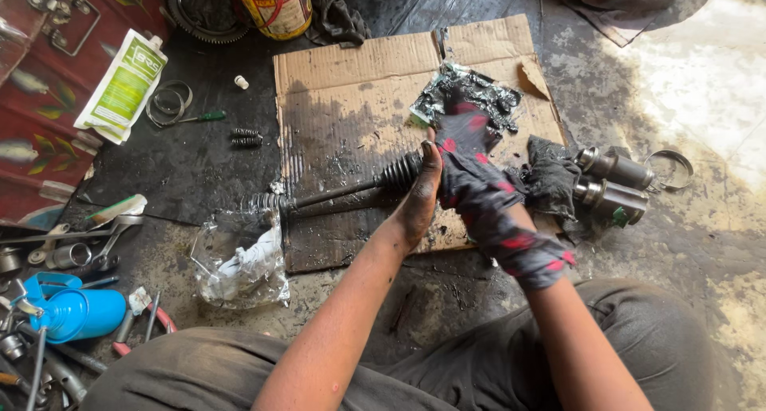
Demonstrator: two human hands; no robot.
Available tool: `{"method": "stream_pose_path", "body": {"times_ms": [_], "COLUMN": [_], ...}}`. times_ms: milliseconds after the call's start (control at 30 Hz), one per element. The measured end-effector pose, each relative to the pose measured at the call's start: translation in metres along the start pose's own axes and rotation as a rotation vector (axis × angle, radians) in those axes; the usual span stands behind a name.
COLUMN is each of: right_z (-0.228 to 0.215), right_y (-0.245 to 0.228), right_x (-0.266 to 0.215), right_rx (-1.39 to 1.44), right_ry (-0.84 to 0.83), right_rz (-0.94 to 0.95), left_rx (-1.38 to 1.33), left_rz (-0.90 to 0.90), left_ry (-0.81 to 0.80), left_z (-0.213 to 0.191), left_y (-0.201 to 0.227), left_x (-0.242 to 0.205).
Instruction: The person cleans and assembles a mechanical axle and joint by hand while sitting on the floor, using a cloth to wipe grease and handling small components.
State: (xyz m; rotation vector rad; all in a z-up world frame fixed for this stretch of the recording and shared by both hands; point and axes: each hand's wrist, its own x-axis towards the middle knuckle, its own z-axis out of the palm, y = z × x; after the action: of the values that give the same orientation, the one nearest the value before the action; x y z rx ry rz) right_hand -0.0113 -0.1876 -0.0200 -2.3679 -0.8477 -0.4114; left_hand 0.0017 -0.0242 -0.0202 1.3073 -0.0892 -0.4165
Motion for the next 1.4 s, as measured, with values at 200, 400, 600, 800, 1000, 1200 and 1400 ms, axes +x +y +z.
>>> {"method": "stream_pose_path", "body": {"times_ms": [200, 400, 600, 800, 1000, 1200, 1400], "right_z": [-0.004, 0.001, -0.033, -0.060, -0.053, 0.017, 0.039], "right_y": [-0.026, -0.027, -0.031, -0.049, -0.049, -0.022, -0.052], "right_x": [-0.003, -0.022, -0.013, 0.001, -0.008, -0.030, -0.033], "right_rx": [0.142, 1.118, 1.517, 1.117, 0.520, 0.421, 1.962], "right_ry": [-0.002, 0.004, -0.272, -0.035, 0.002, -0.083, 0.135], "right_rz": [0.049, 0.593, 0.465, 0.428, 0.187, 0.346, 0.799], "left_rx": [0.064, 0.815, 0.517, -0.104, -0.462, -0.201, 0.539], "left_rz": [0.042, 0.162, 0.194, 0.344, 0.138, 0.284, 0.329], "left_ry": [-0.139, -0.173, -0.473, -0.301, -0.373, 0.203, 0.724], "left_z": [0.005, 0.009, 0.006, -0.028, 0.010, 0.040, 0.038], "left_y": [0.012, 0.042, 0.073, 0.082, 0.048, 0.011, 0.009], "left_x": [-0.009, -0.029, -0.045, -0.034, -0.025, -0.008, -0.020]}}
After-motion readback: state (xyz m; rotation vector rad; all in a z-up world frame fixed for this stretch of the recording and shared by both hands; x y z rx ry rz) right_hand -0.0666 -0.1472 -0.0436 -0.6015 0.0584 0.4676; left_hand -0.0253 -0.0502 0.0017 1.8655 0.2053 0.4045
